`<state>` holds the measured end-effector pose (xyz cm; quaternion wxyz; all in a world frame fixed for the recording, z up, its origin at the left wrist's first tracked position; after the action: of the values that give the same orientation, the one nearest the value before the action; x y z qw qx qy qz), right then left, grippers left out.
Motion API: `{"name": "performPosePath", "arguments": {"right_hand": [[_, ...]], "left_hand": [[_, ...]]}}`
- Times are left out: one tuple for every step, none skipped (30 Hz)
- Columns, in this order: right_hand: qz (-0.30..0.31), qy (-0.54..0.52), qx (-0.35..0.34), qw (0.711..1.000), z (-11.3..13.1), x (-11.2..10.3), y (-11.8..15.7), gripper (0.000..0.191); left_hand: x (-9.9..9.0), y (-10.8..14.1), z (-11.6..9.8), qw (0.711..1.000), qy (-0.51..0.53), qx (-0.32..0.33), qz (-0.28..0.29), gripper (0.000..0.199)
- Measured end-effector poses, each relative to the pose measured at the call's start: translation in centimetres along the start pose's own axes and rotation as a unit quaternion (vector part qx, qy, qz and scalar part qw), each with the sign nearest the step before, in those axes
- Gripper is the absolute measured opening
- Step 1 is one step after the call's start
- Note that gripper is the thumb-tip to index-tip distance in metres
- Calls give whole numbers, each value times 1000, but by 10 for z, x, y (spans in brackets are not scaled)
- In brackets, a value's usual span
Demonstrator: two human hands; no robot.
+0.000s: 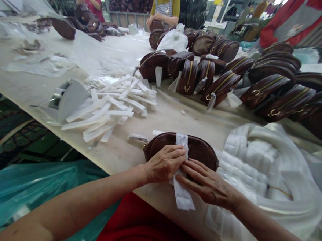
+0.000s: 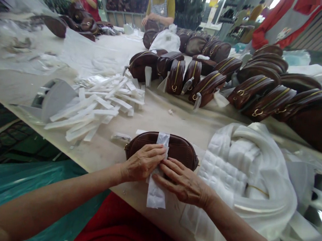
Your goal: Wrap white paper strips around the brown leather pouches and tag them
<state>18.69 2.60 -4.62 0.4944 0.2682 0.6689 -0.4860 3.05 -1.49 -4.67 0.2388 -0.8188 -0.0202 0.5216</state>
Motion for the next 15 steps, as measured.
{"name": "performPosePath", "arguments": {"right_hand": [[2,2,-2,1000,1,0,1,40],[4,3,-3,1000,1,0,1,41],[5,3,-4,1000,2,0,1,42],[4,1,-4,1000,2,-1,1,42],[3,-3,0,1000,3,-2,1,43],[2,-9,5,1000,3,-3,0,43],[1,-14,14,1000,4,-4,-2,43],[0,-18,26,1000,5,-5,-3,43],[-3,-15,40,999,6,-5,-5,43],[-9,-7,54,998,7,-6,-6,42],[-19,7,68,998,8,-5,-8,41],[-32,22,80,996,10,-5,-9,38],[-45,37,90,994,12,-4,-10,35],[-56,48,98,992,13,-2,-11,33],[-62,56,106,991,15,0,-11,31]], "left_hand": [[-1,-1,0,1000,4,-4,4,30],[-1,-1,1,1000,9,-8,8,30],[-1,-2,1,1000,13,-11,11,30],[-1,-2,2,1000,17,-12,15,29],[-1,-2,2,1000,19,-11,17,29],[-1,-2,3,1000,21,-10,20,29],[0,-2,3,1000,20,-6,22,29],[1,-1,2,1000,18,-2,22,30],[1,0,2,1000,15,2,20,30],[2,1,2,1000,13,7,14,31],[3,1,2,1000,11,11,6,32],[3,2,1,1000,10,13,0,32],[4,3,1,1000,13,10,-4,32],[4,3,1,1000,17,6,-5,32],[4,3,1,1000,23,1,-4,32]]}}
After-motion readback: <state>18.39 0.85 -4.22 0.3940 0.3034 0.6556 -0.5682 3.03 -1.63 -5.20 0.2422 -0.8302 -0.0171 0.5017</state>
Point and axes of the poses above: each hand's wrist, its own y-axis away from the middle knuckle, its own x-axis out of the palm, z = x × y, the point moved 4 cm from there along -y, towards the middle knuckle, and after that the axes turned 13 degrees about -x, right-handed, at the moved point
